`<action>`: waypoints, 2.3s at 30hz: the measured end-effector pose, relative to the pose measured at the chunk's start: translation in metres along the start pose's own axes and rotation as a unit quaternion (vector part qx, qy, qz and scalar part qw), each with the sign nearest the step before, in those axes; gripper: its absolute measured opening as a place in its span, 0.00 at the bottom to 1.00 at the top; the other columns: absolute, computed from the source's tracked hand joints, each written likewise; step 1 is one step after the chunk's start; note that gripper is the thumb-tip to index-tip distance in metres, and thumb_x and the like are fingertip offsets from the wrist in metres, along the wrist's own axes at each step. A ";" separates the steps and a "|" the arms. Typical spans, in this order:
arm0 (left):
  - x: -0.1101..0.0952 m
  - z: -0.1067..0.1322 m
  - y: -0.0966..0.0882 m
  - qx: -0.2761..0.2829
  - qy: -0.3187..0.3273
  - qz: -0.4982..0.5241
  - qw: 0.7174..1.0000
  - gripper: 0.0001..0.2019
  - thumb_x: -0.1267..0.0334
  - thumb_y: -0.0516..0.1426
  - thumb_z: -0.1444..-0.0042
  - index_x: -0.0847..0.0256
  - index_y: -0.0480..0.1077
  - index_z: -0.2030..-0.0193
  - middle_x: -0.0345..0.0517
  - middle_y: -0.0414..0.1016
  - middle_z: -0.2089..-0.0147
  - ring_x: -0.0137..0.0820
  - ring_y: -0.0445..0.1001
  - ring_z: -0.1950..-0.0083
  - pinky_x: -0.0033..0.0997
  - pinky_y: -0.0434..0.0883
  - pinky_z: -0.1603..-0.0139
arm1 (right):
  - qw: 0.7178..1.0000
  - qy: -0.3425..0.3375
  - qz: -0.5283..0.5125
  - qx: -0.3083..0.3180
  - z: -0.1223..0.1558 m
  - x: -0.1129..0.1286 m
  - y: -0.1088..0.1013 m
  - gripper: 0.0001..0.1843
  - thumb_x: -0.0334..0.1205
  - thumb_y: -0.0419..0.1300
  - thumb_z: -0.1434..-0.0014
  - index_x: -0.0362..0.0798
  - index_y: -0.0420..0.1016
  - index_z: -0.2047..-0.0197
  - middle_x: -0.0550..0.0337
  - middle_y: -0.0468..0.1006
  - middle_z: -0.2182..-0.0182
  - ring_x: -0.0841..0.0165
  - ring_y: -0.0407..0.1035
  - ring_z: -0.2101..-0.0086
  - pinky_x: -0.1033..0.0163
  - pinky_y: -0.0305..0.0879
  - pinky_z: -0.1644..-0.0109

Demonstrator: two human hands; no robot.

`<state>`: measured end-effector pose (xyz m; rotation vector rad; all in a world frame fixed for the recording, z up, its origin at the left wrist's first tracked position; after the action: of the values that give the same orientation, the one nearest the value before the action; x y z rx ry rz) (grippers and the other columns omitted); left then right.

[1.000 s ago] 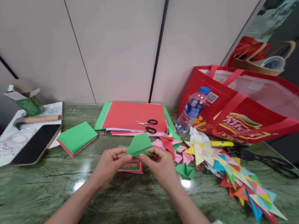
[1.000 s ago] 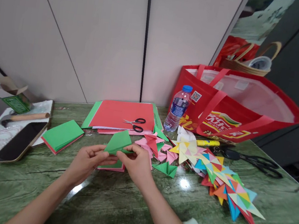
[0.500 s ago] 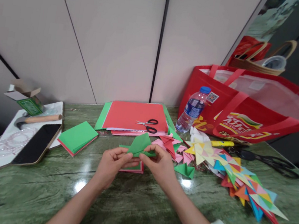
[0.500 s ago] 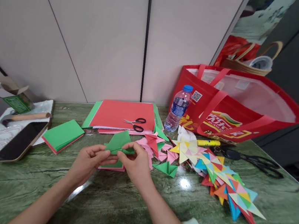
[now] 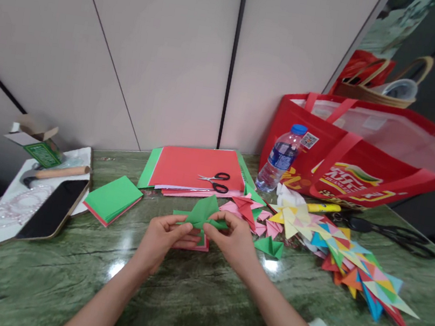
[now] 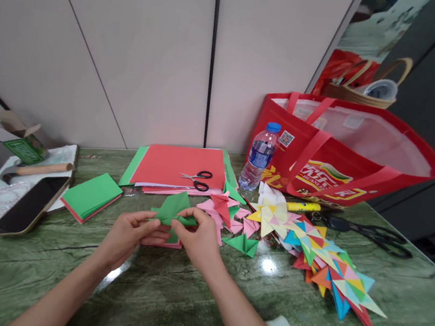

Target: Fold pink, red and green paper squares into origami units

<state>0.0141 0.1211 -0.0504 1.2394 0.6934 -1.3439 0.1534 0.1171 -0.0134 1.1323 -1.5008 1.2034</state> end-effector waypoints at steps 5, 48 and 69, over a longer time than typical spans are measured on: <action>-0.001 -0.002 -0.008 -0.033 0.024 0.029 0.999 0.14 0.65 0.64 0.62 0.67 0.72 0.67 0.48 0.78 0.73 0.38 0.77 0.69 0.37 0.75 0.64 | 1.000 0.006 0.009 0.012 0.000 -0.004 0.003 0.06 0.37 0.60 0.56 0.44 0.69 0.72 0.62 0.71 0.77 0.71 0.64 0.76 0.68 0.60 0.75; 0.000 0.004 -0.007 -0.083 0.053 0.125 0.987 0.08 0.65 0.63 0.60 0.68 0.71 0.75 0.47 0.77 0.77 0.35 0.77 0.71 0.31 0.74 0.66 | 0.966 0.127 -0.224 -0.015 0.009 -0.026 0.015 0.13 0.43 0.65 0.60 0.44 0.69 0.76 0.62 0.74 0.83 0.69 0.70 0.79 0.65 0.66 0.73; -0.005 0.010 -0.010 -0.132 0.090 0.116 0.980 0.09 0.65 0.64 0.63 0.68 0.71 0.76 0.45 0.77 0.79 0.36 0.77 0.73 0.34 0.75 0.67 | 0.965 0.133 -0.226 -0.021 0.010 -0.028 0.016 0.13 0.43 0.65 0.59 0.44 0.67 0.76 0.62 0.73 0.85 0.71 0.68 0.82 0.67 0.66 0.78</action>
<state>0.0009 0.1154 -0.0452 1.1935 0.7990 -0.9229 0.1425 0.1122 -0.0452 1.1532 -0.9917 0.9553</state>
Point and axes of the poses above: each hand's wrist, its own z-axis away from the middle knuckle, its own y-axis out of the palm, x = y × z, the point moved 10 cm from there along -z, towards the middle knuckle
